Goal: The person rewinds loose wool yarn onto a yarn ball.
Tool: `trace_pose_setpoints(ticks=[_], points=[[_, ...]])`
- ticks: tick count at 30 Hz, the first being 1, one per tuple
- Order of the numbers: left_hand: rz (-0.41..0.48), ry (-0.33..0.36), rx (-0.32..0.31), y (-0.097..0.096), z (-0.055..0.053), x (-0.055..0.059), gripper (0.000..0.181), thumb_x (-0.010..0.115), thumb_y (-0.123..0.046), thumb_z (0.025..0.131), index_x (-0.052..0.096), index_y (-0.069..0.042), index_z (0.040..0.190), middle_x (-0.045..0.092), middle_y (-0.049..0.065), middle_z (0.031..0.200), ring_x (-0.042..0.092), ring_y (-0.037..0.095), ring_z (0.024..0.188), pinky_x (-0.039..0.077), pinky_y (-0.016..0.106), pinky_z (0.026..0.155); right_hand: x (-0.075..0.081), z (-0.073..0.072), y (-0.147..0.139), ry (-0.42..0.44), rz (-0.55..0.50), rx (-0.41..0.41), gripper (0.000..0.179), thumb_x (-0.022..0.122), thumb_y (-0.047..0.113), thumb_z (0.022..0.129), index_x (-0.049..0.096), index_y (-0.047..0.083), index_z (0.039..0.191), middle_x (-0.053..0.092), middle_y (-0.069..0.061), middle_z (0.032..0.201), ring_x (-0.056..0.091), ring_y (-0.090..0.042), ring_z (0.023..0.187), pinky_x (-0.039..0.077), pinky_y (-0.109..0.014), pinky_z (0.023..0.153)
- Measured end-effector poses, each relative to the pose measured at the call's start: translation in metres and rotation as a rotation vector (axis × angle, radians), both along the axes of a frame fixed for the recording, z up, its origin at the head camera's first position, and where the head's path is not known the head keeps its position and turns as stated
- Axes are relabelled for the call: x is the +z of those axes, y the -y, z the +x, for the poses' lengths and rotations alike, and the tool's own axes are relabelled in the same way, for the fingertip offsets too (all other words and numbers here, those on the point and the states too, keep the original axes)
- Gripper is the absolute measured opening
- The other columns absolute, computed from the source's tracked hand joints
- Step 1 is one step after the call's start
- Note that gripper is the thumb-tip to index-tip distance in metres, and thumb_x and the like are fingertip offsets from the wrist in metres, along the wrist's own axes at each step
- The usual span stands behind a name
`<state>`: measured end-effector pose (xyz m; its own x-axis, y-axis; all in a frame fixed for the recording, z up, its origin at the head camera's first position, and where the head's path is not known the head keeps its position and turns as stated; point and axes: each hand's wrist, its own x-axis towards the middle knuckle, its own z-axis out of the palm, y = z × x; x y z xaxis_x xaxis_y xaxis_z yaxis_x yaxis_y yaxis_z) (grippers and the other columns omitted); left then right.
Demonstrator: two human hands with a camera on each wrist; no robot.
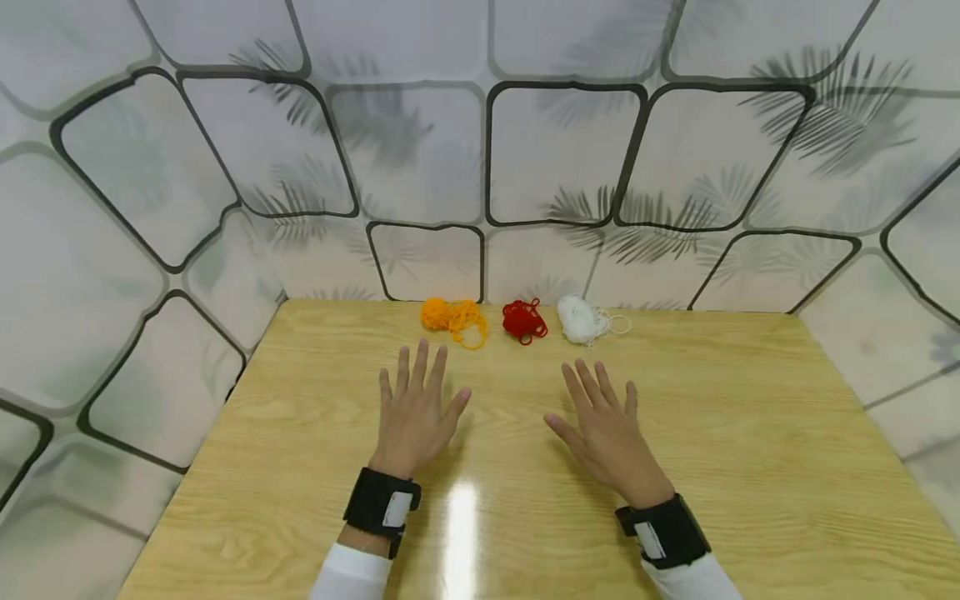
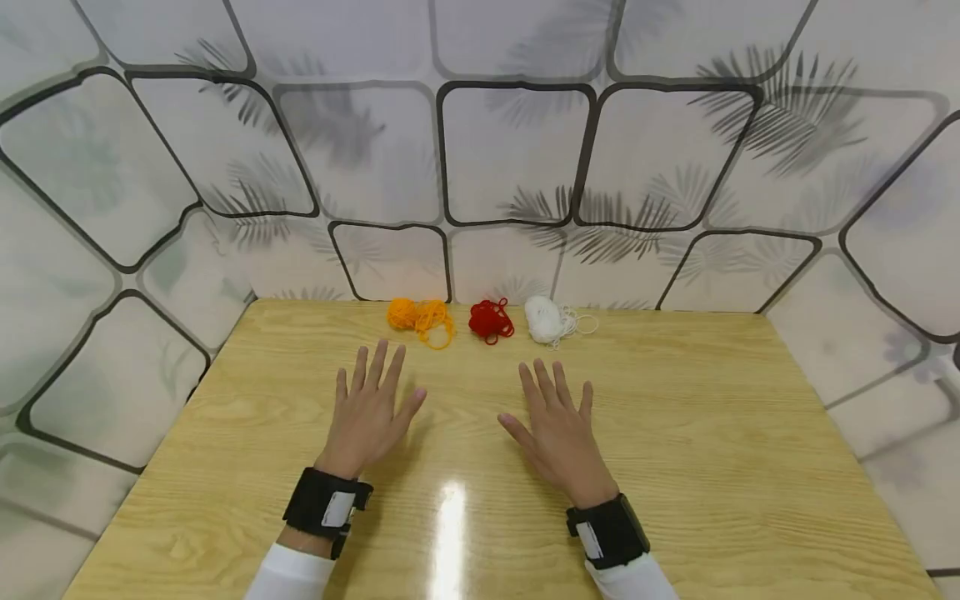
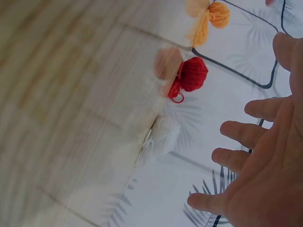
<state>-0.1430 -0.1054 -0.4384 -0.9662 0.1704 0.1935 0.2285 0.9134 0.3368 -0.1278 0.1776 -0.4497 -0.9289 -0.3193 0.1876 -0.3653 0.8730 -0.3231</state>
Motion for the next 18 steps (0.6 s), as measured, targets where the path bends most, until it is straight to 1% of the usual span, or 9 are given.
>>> trace_pose_setpoints(ticks=[3,6,8,10,13,15,18], points=[[0.018,-0.012,-0.012,-0.001,-0.005,0.002,0.073,0.045,-0.053,0.105,0.026,-0.010,0.161,0.016,0.019,0.166,0.005,0.041,0.153,0.009,0.068,0.117,0.002,-0.006,0.009,-0.025,-0.005,0.026,0.077,0.052,0.051,0.103,0.027,0.006,0.160,0.027,-0.021,0.163,0.017,-0.042,0.151,0.009,-0.076,0.111],[0.028,0.005,-0.015,-0.001,-0.015,0.007,0.072,0.044,-0.052,0.106,0.025,-0.011,0.162,0.015,0.018,0.167,0.005,0.041,0.153,0.009,0.068,0.117,0.005,-0.015,0.021,-0.055,-0.015,0.057,0.076,0.053,0.050,0.103,0.030,0.005,0.159,0.031,-0.022,0.161,0.021,-0.042,0.150,0.015,-0.077,0.109],[0.028,0.012,-0.012,-0.001,-0.022,0.009,0.071,0.044,-0.051,0.106,0.026,-0.009,0.161,0.016,0.020,0.166,0.007,0.042,0.153,0.012,0.068,0.117,0.007,-0.021,0.030,-0.077,-0.030,0.080,0.075,0.056,0.048,0.103,0.032,0.004,0.158,0.035,-0.023,0.159,0.025,-0.042,0.149,0.019,-0.077,0.108],[0.034,0.009,-0.009,0.001,-0.030,0.010,0.071,0.046,-0.049,0.106,0.028,-0.007,0.160,0.019,0.022,0.165,0.010,0.044,0.152,0.016,0.069,0.116,0.009,-0.029,0.041,-0.105,-0.053,0.103,0.074,0.059,0.046,0.102,0.036,0.002,0.156,0.040,-0.024,0.155,0.031,-0.043,0.146,0.026,-0.074,0.107],[0.038,-0.020,-0.007,0.005,-0.045,0.011,0.069,0.051,-0.044,0.106,0.031,-0.003,0.158,0.024,0.027,0.162,0.019,0.048,0.149,0.025,0.068,0.112,0.010,-0.043,0.057,-0.121,-0.114,0.129,0.070,0.065,0.039,0.100,0.041,0.000,0.152,0.049,-0.024,0.148,0.042,-0.044,0.138,0.036,-0.069,0.104],[0.039,-0.035,-0.009,0.008,-0.054,0.011,0.069,0.056,-0.040,0.104,0.034,0.000,0.156,0.026,0.030,0.160,0.024,0.051,0.146,0.031,0.067,0.110,0.010,-0.053,0.068,-0.103,-0.167,0.132,0.066,0.068,0.034,0.099,0.044,0.000,0.150,0.053,-0.024,0.143,0.047,-0.042,0.133,0.041,-0.064,0.103],[0.036,-0.047,-0.012,0.013,-0.069,0.010,0.069,0.060,-0.035,0.103,0.035,0.003,0.154,0.031,0.033,0.156,0.033,0.053,0.141,0.039,0.063,0.107,0.010,-0.069,0.084,-0.045,-0.245,0.117,0.060,0.069,0.029,0.098,0.048,0.000,0.147,0.059,-0.022,0.135,0.053,-0.039,0.125,0.045,-0.058,0.102]])
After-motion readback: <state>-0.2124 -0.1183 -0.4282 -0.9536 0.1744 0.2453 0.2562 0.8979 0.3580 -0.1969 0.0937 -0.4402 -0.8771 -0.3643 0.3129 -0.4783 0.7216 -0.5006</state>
